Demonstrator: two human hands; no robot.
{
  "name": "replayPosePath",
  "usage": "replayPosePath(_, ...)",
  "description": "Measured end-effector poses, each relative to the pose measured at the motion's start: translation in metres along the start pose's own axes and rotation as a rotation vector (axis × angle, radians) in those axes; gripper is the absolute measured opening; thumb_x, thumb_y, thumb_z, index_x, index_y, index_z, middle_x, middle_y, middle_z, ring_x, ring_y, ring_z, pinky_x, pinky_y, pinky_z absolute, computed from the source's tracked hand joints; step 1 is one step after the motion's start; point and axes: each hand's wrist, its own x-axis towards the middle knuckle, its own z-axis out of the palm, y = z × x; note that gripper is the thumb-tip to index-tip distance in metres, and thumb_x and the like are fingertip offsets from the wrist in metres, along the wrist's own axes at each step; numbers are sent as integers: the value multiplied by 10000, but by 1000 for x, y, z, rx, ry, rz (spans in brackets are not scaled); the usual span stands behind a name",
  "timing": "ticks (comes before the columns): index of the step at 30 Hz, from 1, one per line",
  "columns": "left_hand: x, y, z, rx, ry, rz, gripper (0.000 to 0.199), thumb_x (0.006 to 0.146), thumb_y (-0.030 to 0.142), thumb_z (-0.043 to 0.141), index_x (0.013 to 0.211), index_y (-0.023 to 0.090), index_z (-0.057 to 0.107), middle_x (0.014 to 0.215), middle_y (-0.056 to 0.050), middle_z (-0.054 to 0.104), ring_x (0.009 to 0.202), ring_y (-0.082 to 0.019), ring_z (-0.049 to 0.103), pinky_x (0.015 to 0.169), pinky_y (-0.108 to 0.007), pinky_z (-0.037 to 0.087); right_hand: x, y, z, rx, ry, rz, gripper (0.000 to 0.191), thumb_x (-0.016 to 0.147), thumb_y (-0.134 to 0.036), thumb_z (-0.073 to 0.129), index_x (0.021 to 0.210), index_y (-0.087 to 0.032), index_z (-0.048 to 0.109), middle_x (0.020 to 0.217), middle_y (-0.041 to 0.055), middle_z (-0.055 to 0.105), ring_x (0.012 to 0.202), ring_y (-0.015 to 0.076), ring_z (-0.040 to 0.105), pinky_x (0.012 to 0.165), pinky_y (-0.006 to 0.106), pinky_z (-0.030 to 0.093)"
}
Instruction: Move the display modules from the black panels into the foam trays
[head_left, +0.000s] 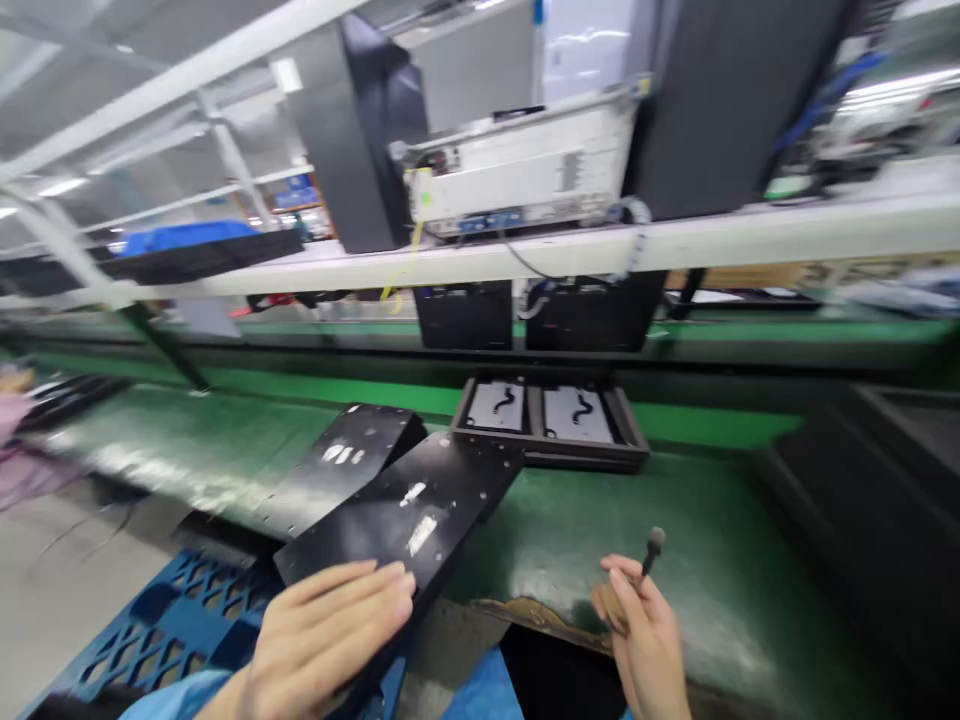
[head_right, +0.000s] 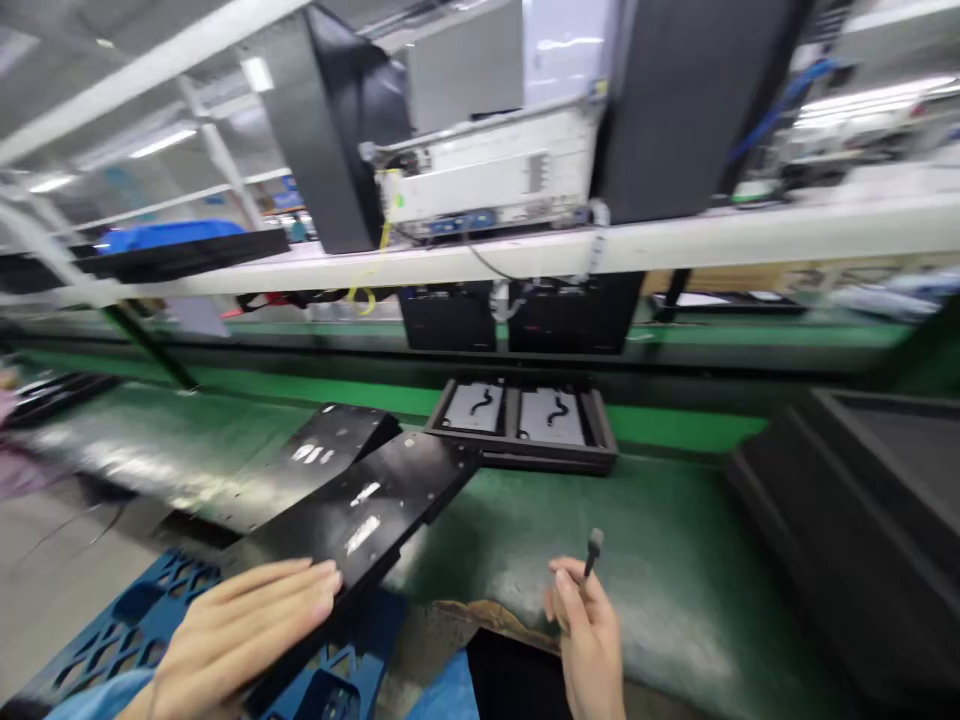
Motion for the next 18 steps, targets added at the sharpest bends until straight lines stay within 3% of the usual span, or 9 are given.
replayPosePath(3, 19, 24, 39, -133, 14, 84, 516, 1150, 211, 412, 1636, 230, 584, 1267, -46, 842, 1261, -226, 789, 1112, -409, 674, -15, -18, -21, 178, 152, -26, 479, 779, -655, 939, 943, -246, 751, 578, -104, 353, 513, 107, 310, 541, 282, 390)
replayPosePath(6, 47, 50, 98, -291, 50, 312, 391, 1132, 213, 506, 1436, 247, 750, 1302, -22, 830, 1306, -200, 763, 1163, -363, 633, -40, -26, -64, 248, 278, -37, 500, 839, -695, 873, 1036, -253, 750, 549, -132, 288, 479, 103, 252, 516, 264, 388)
replayPosePath(9, 77, 81, 158, -435, 130, 483, 315, 1132, 200, 532, 1260, 254, 815, 1349, 13, 809, 1355, -152, 728, 1218, -315, 568, -71, -17, -103, 270, 545, -8, 524, 852, -765, 809, 1047, -281, 762, 682, -45, 613, 598, 174, 548, 565, 306, 505)
replayPosePath(11, 91, 96, 187, -527, 169, 509, 284, 1130, 193, 554, 1229, 236, 817, 1329, 18, 818, 1370, -137, 715, 1250, -309, 529, -88, -3, -123, 278, 733, 26, 513, 847, -784, 793, 1023, -302, 780, 971, 15, 788, 913, 270, 726, 694, 368, 605)
replayPosePath(13, 98, 102, 205, -584, 164, 543, 279, 1133, 191, 554, 1228, 206, 816, 1307, 9, 828, 1386, -144, 704, 1284, -324, 488, -98, 9, -137, 303, 816, 60, 508, 847, -773, 800, 1068, -315, 794, 1120, 18, 815, 1110, 312, 740, 797, 407, 638)
replayPosePath(14, 99, 101, 211, -590, 137, 568, 295, 1137, 183, 537, 1237, 195, 814, 1316, 3, 825, 1398, -155, 698, 1299, -339, 471, -100, 14, -141, 316, 829, 66, 516, 825, -758, 833, 1087, -315, 794, 1105, 12, 816, 1090, 303, 746, 794, 400, 639)
replayPosePath(18, 81, 89, 231, -542, 12, 595, 429, 1163, 209, 403, 1390, 158, 763, 1391, -52, 795, 1435, -230, 677, 1313, -429, 477, -93, 18, -141, 291, 759, 36, 579, 746, -726, 924, 1101, -295, 771, 877, -11, 758, 732, 197, 674, 642, 310, 576)
